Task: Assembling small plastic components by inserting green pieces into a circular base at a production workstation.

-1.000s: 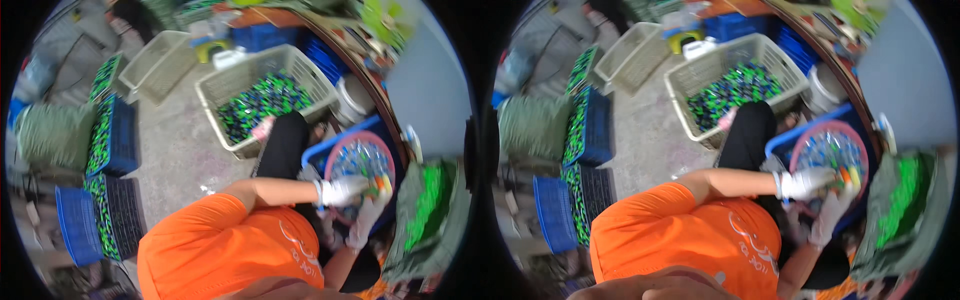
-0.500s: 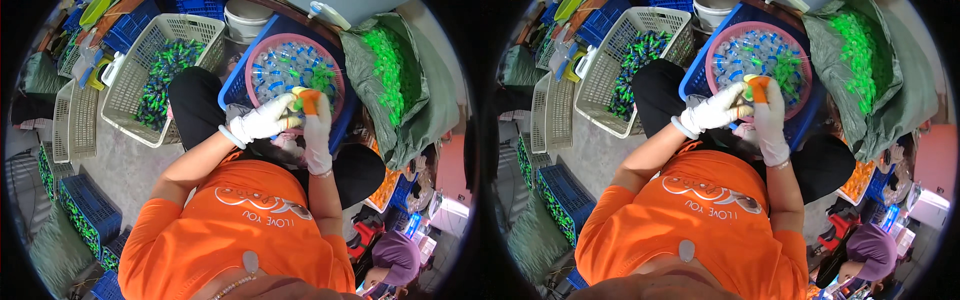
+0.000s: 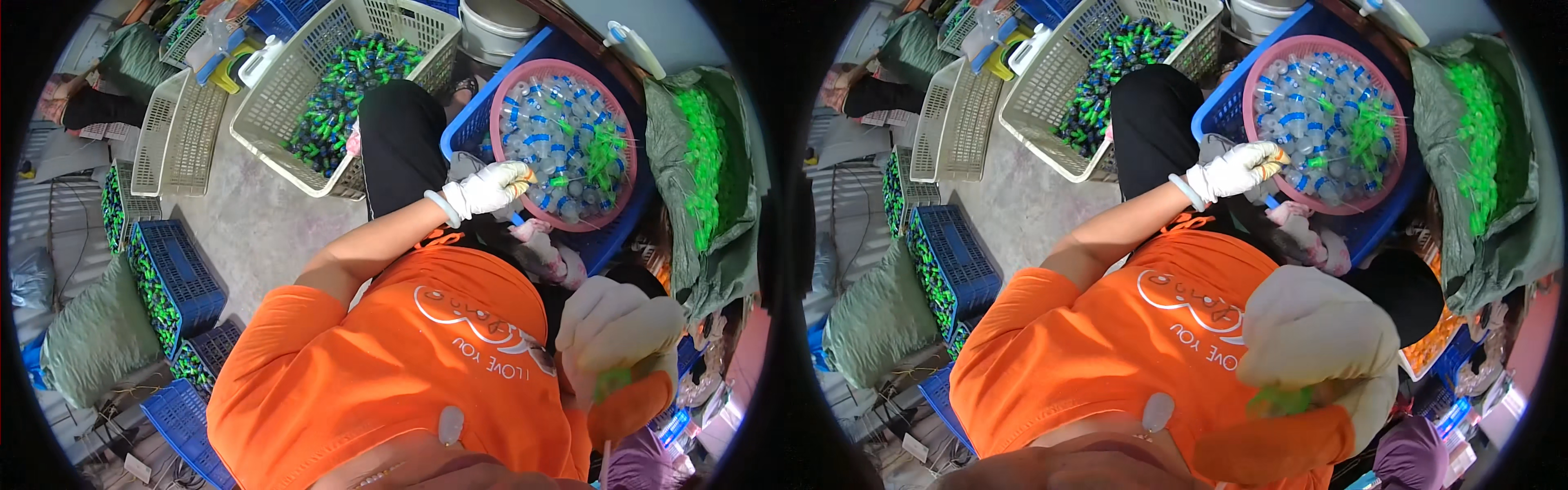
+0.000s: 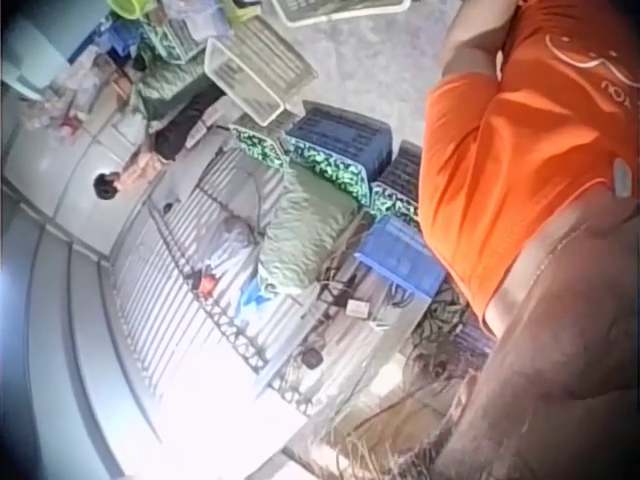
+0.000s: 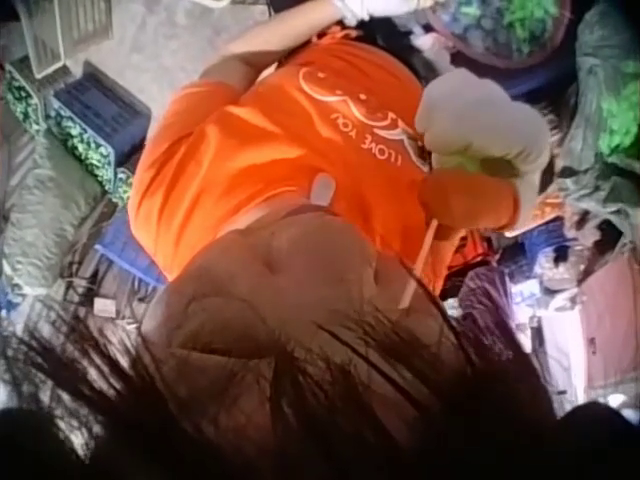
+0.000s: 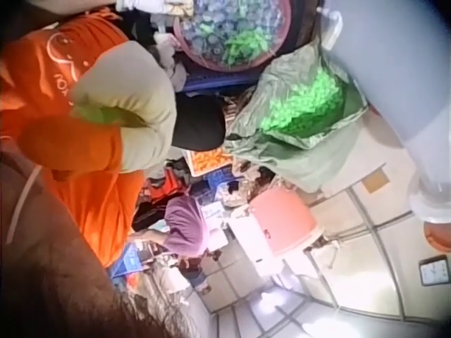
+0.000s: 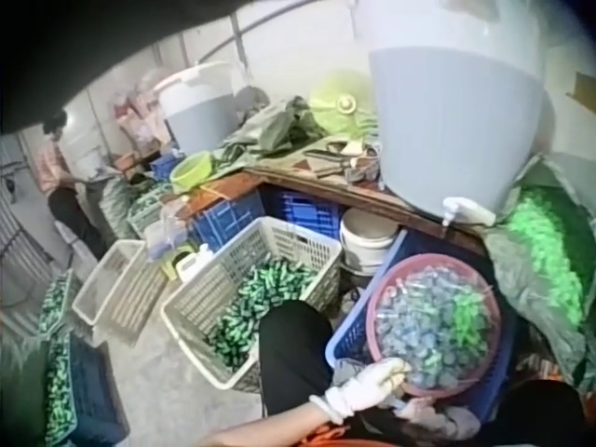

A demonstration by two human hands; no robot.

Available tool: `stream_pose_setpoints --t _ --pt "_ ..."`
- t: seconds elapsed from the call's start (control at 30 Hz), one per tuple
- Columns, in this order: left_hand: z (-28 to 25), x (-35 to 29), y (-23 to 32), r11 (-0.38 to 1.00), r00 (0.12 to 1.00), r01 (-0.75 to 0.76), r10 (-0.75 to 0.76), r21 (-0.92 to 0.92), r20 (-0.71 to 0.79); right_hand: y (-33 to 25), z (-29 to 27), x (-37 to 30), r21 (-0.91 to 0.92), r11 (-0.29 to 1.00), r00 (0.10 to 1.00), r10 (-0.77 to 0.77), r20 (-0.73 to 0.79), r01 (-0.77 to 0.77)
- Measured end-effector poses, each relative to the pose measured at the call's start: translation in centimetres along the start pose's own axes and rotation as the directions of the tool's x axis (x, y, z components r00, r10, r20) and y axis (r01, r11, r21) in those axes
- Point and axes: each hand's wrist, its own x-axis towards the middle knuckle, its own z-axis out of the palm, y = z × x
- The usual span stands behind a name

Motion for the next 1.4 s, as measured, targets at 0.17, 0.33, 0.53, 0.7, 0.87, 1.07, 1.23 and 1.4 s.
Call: stream_pose_setpoints --t 0.17,0.33,0.53,0.7,0.87,1.07,1.23,1.4 --pt "0.5 0.4 -1.1 0.996 1.000 0.005 -0.006 -0.088 -0.009 -1.0 1.5 -0.4 0.000 0.936 0.916 0.345 -0.205 -0.352" --pt "0.0 -0.2 -1.3 0.987 0.996 0.083 -0.084 -0.138 0.001 1.5 -1.2 0.8 -0.065 0.972 0.918 -0.192 0.347 0.227" --pt "0.1 0.1 -1.7 0.975 0.992 0.117 -0.122 -0.189 -0.015 2.0 -2.3 -0.1 -0.122 0.945 0.915 -0.252 0.314 0.302" --pt "-0.2 0.3 -1.3 0.959 0.992 0.120 -0.125 -0.257 -0.005 2.1 -4.7 0.6 -0.058 0.902 0.820 -0.361 0.445 0.429" --pt "-3.8 2.5 1.1 0.893 0.941 -0.147 0.259 0.426 -0.219 0.7 -6.6 0.4 0.006 0.972 0.901 -0.222 0.373 0.237" --pt "-5.7 7.2 1.2 0.681 0.914 -0.004 0.300 0.732 -0.274 -0.7 -5.8 -1.3 0.108 0.989 0.931 -0.054 -0.362 0.099" --pt "-6.0 8.6 -0.8 0.462 0.940 -0.022 0.313 0.887 -0.139 -1.7 -8.1 -0.2 0.125 0.985 0.971 -0.086 -0.224 0.116" --pt "-6.0 9.2 -1.7 0.438 0.954 -0.014 0.274 0.899 -0.119 -2.4 -11.2 2.2 0.138 0.978 0.987 -0.158 -0.008 0.158"
